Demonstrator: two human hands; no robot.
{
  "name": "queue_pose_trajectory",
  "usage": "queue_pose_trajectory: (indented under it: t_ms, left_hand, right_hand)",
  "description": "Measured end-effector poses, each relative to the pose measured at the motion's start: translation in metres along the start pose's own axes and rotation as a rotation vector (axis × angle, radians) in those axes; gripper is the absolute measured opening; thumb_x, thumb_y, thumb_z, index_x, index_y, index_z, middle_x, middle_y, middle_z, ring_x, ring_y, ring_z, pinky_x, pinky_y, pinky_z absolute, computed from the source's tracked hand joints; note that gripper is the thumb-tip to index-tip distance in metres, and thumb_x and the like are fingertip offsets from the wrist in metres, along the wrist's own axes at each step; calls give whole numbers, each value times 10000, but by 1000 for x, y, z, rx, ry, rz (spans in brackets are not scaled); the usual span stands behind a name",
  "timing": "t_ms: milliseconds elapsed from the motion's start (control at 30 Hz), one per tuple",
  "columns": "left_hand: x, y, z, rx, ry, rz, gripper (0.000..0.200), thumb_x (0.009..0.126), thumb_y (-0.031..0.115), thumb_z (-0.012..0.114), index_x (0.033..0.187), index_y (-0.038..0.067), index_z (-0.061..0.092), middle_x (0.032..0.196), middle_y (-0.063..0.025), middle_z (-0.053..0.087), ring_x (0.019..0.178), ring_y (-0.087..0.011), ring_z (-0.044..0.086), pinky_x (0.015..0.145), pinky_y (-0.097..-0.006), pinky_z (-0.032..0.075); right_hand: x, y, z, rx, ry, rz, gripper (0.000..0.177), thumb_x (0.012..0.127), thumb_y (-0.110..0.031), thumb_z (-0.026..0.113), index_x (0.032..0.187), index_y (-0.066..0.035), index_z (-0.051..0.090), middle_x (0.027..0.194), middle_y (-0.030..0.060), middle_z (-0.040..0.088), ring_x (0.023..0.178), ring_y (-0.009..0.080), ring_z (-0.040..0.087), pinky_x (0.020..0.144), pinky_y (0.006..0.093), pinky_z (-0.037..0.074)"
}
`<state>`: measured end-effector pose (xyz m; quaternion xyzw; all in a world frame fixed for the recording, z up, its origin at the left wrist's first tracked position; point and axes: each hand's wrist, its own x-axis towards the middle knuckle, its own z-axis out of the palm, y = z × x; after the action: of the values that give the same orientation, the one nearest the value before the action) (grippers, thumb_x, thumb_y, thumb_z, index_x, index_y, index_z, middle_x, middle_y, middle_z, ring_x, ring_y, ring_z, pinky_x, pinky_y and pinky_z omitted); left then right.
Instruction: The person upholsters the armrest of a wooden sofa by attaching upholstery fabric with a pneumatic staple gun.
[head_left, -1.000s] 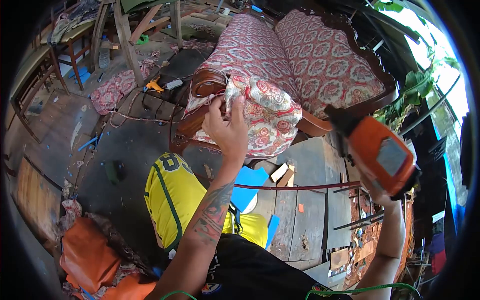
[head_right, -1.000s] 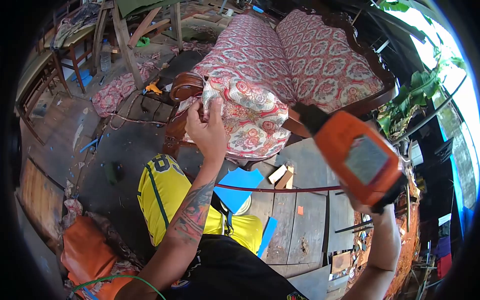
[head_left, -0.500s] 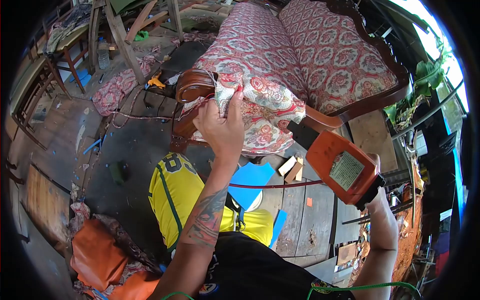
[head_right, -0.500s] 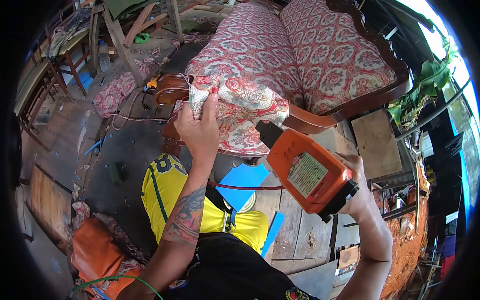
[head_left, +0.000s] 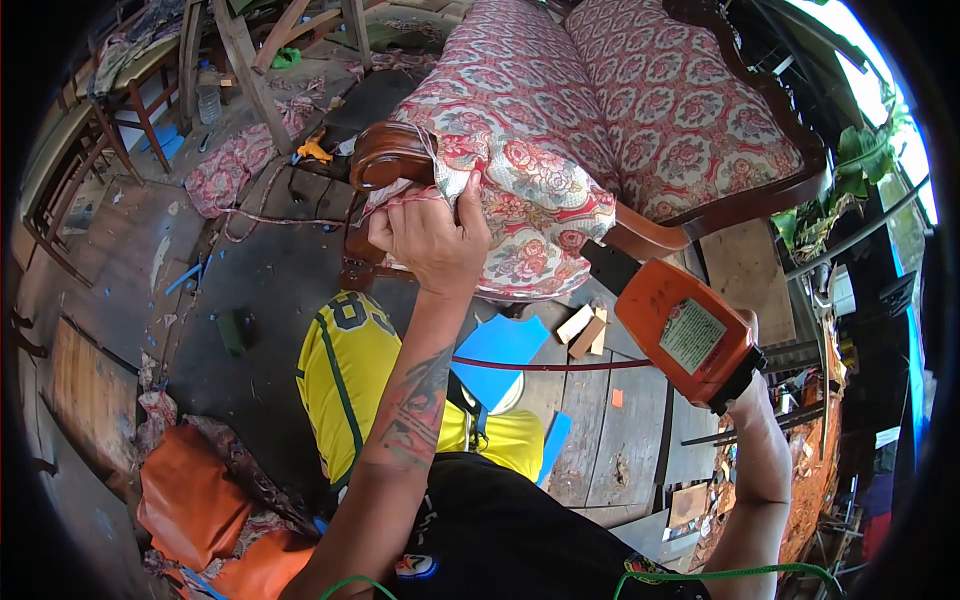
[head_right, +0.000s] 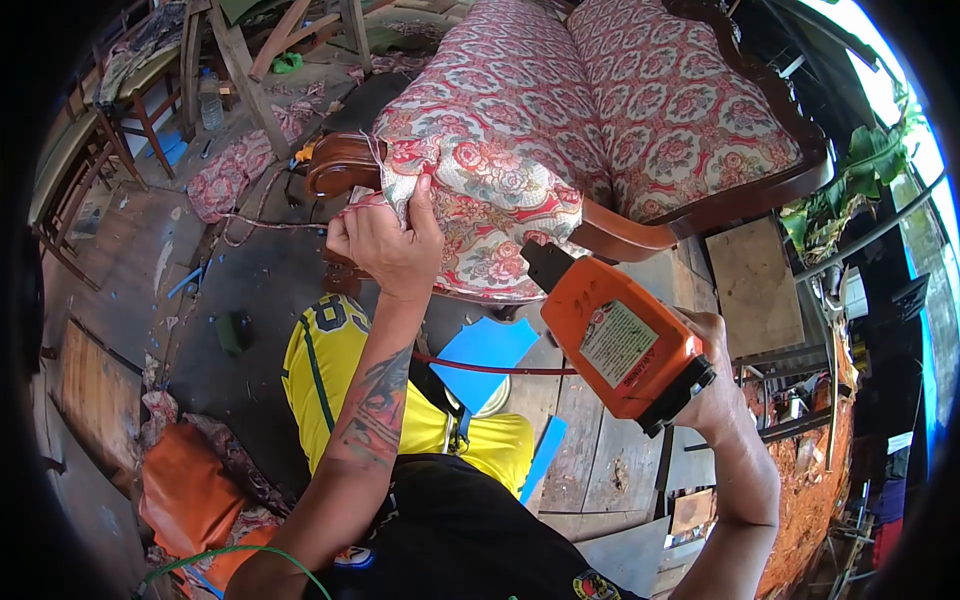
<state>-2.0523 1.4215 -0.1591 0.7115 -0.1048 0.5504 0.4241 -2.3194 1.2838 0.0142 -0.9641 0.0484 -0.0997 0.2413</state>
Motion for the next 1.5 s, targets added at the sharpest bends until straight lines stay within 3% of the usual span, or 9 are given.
queue_pose_trajectory:
  t_ms: [167,233,367,467,533,633,900,1000,1500]
  left_hand:
    - [6,4,2,-37,89,-72,364,807,357,809,751,108,549,903,-55,605,878,-268,580,858,-443,321]
    - [13,3,9,-142,408,-67,287,843,398,770,893,149,638,1139,-85,596,1107,-274,558,1014,-492,238]
    - [30,-16,-8,61,-2,231,217,876,419,698,1062,308,683,1313,-73,580,1319,-282,475,1155,-529,42]
    - [42,-33,-7,-79,-71,380,207,848,370,720,1025,265,695,1243,-4,632,1312,-277,487,1160,-545,18]
    - [63,-34,-16,-133,-55,418,207,829,328,725,1007,226,701,1124,20,685,1206,-242,563,1142,-503,193]
    - [100,-34,-30,-219,-390,541,243,825,317,722,1007,156,706,967,-21,726,915,-212,646,814,-345,468]
    - [138,-16,-38,-56,-741,692,445,839,495,697,1108,141,717,1058,-100,729,936,-254,674,840,-353,470]
    - [145,2,-42,173,-1085,396,669,839,648,630,1271,138,659,1109,-193,698,1068,-361,647,919,-446,485]
    - [133,-9,-27,123,-979,464,701,815,714,603,1140,104,724,1029,-190,719,985,-371,674,845,-454,517]
  right_hand:
    - [-11,-9,6,-110,65,79,465,586,-296,817,910,-3,657,744,115,631,596,212,594,614,328,493]
    - [-20,-10,11,-142,78,85,463,582,-290,820,907,-3,659,739,111,633,597,211,598,610,325,494]
    - [-41,-33,30,-185,169,93,490,576,-276,829,945,2,666,761,104,649,616,206,619,616,323,503]
    - [-55,-30,49,-83,167,154,576,566,-282,842,1033,4,665,798,117,665,642,217,639,639,326,514]
    - [-59,-24,58,53,162,191,669,554,-288,853,1123,7,660,840,135,682,670,244,665,665,334,528]
    - [-41,-41,71,-54,6,27,726,556,-287,846,1179,22,640,952,191,704,782,373,697,718,381,563]
    - [-44,-3,138,-58,-158,46,786,601,-323,822,1299,-40,598,904,172,708,753,365,687,672,431,563]
    - [-60,10,155,-41,-76,44,778,621,-331,799,1321,-66,589,861,159,698,728,359,681,648,437,549]
    - [-131,33,194,16,214,181,699,603,-277,809,1237,-39,635,816,166,701,740,339,685,669,416,543]
